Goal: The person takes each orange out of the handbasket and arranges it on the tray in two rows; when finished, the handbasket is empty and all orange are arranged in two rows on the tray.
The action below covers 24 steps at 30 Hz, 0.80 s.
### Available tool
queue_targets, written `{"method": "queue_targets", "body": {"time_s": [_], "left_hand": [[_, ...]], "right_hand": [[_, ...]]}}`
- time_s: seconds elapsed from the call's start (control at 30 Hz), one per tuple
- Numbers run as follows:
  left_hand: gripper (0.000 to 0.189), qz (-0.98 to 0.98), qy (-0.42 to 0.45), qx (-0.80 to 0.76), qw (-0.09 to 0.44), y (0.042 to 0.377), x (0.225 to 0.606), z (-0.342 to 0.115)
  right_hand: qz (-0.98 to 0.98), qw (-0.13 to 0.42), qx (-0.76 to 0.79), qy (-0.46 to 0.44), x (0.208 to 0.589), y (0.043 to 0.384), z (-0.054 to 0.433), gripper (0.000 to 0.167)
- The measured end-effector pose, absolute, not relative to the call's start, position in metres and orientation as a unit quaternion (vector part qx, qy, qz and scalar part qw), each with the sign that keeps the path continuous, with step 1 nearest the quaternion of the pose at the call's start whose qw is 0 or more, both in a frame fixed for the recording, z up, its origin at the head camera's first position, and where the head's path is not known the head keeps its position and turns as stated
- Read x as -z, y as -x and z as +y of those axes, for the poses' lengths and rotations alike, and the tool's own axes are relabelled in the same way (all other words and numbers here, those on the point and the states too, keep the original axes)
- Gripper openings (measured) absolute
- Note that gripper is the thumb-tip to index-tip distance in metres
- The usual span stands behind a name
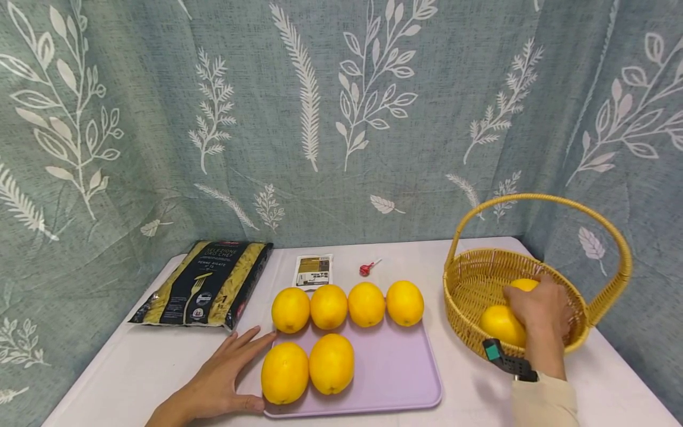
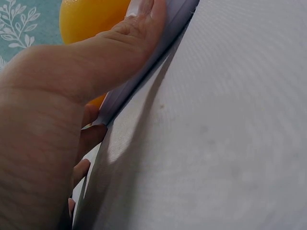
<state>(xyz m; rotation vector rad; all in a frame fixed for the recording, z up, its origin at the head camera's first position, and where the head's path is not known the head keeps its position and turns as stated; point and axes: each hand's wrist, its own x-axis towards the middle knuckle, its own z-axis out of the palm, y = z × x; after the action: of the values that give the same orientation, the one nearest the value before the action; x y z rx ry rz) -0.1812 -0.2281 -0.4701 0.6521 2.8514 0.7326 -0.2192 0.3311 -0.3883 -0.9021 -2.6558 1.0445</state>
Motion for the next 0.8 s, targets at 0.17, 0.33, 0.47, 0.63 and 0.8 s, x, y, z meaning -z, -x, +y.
{"method": "queue_targets", "body": {"time_s": [0.17,0.33,0.47,0.63,0.8], "left_hand": [[0.112,0.943,-0.218,-0.245,0.061,0.181,0.47,-0.228],[0.112,0.943,-0.218,-0.246,0.06,0.181,0.47,-0.228],[0.111,0.943,-0.215,-0.246,0.062,0.181,0.47,-0.228],[0.111,0.944,-0.212,-0.244,0.065,0.181,0.47,-0.228],[0.111,0.943,-0.218,-0.244,0.061,0.181,0.47,-0.228]], "right_hand": [[-0.88,0.101,-0.349,0.306,0.384,0.219,0.329,0.08],[-0.878,0.117,-0.356,0.299,0.379,0.22,0.326,0.081],[-0.874,0.129,-0.37,0.288,0.374,0.22,0.322,0.081],[-0.877,0.149,-0.371,0.267,0.369,0.221,0.314,0.078],[-0.882,0.175,-0.362,0.245,0.365,0.221,0.303,0.074]]}}
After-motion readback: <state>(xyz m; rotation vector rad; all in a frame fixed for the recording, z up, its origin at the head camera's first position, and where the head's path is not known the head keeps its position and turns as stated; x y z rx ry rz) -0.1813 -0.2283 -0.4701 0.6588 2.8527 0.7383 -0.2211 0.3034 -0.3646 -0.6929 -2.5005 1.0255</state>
